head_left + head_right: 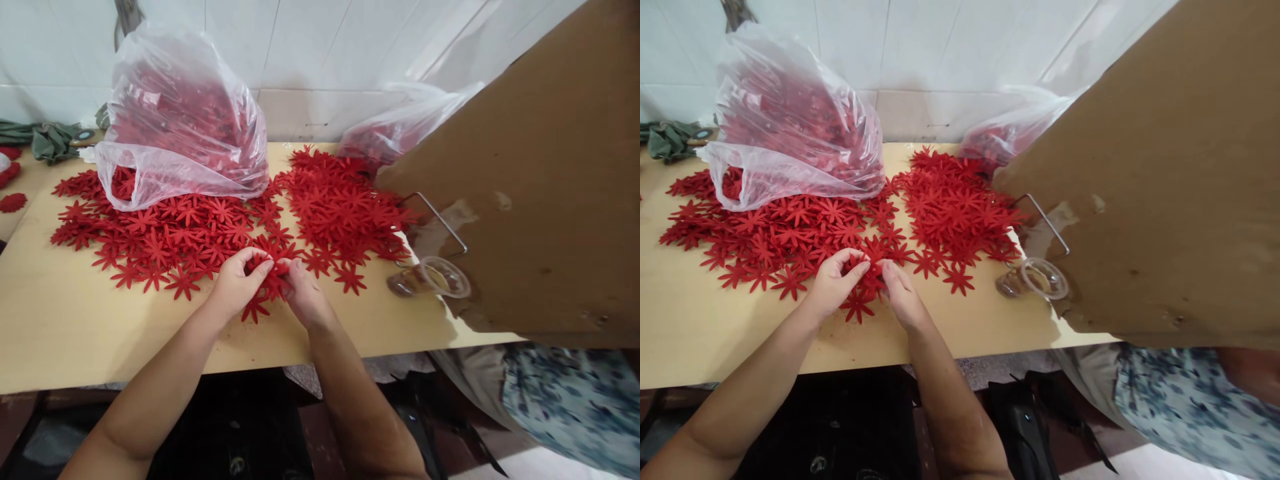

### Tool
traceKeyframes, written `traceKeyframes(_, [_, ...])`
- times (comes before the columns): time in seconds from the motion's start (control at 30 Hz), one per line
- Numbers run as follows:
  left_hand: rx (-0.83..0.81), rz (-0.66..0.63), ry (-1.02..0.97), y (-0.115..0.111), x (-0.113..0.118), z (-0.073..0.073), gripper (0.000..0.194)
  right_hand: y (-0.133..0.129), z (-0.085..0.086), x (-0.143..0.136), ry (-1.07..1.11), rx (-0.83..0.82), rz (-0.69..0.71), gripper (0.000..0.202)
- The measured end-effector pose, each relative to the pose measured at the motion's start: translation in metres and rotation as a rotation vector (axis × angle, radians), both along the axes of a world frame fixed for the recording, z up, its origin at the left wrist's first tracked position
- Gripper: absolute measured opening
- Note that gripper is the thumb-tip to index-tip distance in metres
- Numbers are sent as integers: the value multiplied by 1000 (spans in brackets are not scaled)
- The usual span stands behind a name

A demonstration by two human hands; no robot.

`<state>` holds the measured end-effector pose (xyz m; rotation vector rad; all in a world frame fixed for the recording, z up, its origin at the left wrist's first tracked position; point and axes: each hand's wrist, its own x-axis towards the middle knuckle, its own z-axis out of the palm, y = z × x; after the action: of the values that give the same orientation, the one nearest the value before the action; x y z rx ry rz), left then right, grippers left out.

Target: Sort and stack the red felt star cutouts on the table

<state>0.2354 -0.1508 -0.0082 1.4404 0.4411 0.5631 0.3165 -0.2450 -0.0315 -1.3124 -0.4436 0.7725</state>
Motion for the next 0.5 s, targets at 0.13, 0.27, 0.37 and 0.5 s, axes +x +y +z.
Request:
traceKeyframes(0.13, [-15, -43, 19, 0, 0, 1, 9, 1, 9, -1, -119, 10, 186, 39])
traceKeyframes(0.27, [-164, -72, 13, 1, -2, 9, 14, -2, 21, 3, -256, -2, 230, 33])
traceKeyframes(0.37, [-214, -96, 40, 1, -4, 14, 17, -8, 27, 24, -401, -44, 191, 33])
traceKeyframes(0.5, [-162, -31, 67, 1, -2, 12, 14, -18, 41, 81, -640, -268, -147, 32])
